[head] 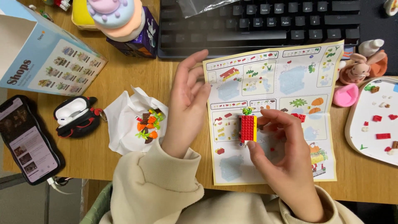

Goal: Assembling a miniature shop entrance by attaching small plastic pieces to a base according to a manual.

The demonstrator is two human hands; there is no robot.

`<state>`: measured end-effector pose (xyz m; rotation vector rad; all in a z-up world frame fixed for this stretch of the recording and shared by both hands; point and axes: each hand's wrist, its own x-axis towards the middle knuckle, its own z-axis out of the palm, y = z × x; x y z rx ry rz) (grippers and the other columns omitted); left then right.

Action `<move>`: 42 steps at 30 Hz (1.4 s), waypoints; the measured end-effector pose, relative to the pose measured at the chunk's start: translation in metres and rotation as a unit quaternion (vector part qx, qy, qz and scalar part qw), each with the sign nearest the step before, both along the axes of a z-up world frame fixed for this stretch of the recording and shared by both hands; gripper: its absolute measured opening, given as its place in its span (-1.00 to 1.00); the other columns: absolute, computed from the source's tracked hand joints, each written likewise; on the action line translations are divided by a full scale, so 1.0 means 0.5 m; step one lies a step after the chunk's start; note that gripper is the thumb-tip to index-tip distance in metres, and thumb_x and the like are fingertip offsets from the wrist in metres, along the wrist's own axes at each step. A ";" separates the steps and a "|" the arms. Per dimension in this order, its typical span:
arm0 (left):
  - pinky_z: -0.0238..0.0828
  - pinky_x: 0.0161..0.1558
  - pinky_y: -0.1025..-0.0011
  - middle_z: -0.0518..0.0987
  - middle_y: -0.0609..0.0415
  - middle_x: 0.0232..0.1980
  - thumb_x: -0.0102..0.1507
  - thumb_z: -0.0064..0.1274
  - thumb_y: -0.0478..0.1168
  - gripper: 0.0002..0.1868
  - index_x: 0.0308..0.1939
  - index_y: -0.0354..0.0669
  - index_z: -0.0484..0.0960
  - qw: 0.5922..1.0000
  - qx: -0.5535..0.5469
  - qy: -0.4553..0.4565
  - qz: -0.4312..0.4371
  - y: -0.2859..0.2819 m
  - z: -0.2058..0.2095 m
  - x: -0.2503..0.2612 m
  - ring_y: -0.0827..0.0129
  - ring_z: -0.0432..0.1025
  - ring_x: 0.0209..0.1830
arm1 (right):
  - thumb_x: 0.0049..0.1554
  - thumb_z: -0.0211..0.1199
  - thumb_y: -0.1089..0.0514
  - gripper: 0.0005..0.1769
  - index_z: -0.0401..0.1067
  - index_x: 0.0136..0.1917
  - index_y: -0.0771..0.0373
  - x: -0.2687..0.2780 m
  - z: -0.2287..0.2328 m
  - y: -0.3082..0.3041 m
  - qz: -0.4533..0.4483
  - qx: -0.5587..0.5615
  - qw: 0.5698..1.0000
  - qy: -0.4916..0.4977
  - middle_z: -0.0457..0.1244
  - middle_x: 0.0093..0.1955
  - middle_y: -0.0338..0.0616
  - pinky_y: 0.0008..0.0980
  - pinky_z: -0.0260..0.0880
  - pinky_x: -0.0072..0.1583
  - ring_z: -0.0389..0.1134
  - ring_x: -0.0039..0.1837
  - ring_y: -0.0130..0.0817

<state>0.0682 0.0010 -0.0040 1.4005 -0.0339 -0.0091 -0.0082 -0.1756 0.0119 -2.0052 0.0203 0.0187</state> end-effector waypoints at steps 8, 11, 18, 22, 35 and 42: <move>0.37 0.11 0.54 0.47 -0.10 0.10 0.32 -0.21 -0.47 -0.54 0.29 -0.09 0.25 1.000 0.007 -0.016 0.003 0.002 -0.008 0.003 0.37 0.45 0.08 | -0.01 0.27 0.23 -0.46 0.24 0.24 0.23 -0.008 0.012 -0.007 -0.012 -0.019 0.999 -0.026 0.28 0.07 -0.16 -0.47 0.24 0.06 0.27 0.00 -0.44; 0.34 0.10 0.58 0.49 -0.07 0.07 0.30 -0.20 -0.49 -0.53 0.29 -0.11 0.26 1.000 0.003 -0.018 0.008 0.001 -0.014 0.005 0.43 0.44 0.02 | -0.02 0.27 0.25 -0.50 0.27 0.20 0.20 -0.014 0.013 -0.012 -0.012 -0.026 0.999 -0.028 0.31 0.06 -0.19 -0.45 0.20 0.04 0.27 -0.01 -0.42; 0.36 0.07 0.56 0.50 -0.10 0.11 0.31 -0.21 -0.46 -0.54 0.28 -0.09 0.25 1.000 0.011 -0.011 -0.001 0.001 -0.011 0.005 0.40 0.47 0.02 | 0.00 0.27 0.21 -0.50 0.30 0.23 0.20 -0.021 0.015 -0.016 0.008 -0.071 0.997 -0.030 0.34 -0.02 -0.23 -0.47 0.29 0.00 0.27 -0.10 -0.44; 0.37 0.03 0.57 0.50 -0.09 0.12 0.30 -0.21 -0.45 -0.54 0.28 -0.09 0.26 1.000 0.011 -0.004 0.003 0.002 -0.017 0.006 0.42 0.47 -0.03 | 0.01 0.28 0.15 -0.51 0.30 0.23 0.14 -0.031 0.014 -0.009 0.018 -0.085 0.996 -0.022 0.39 -0.08 -0.31 -0.47 0.32 0.02 0.34 -0.08 -0.47; 0.32 0.05 0.60 0.46 -0.02 0.13 0.27 -0.20 -0.47 -0.50 0.30 -0.15 0.24 0.998 0.062 0.022 0.019 -0.010 0.009 0.003 0.50 0.39 -0.03 | 0.07 0.22 0.13 -0.53 0.27 0.25 0.16 -0.049 0.038 -0.059 0.034 -0.047 0.996 -0.062 0.35 -0.11 -0.27 -0.45 0.36 0.03 0.33 -0.08 -0.43; 0.34 0.00 0.61 0.46 -0.02 0.19 0.28 -0.19 -0.46 -0.50 0.31 -0.13 0.23 0.994 0.081 0.063 0.045 -0.024 0.027 -0.006 0.52 0.38 -0.03 | 0.09 0.21 0.13 -0.66 0.38 0.16 0.14 -0.055 0.039 -0.130 0.004 -0.059 0.996 -0.064 0.35 -0.13 -0.31 -0.47 0.32 -0.12 0.25 -0.21 -0.45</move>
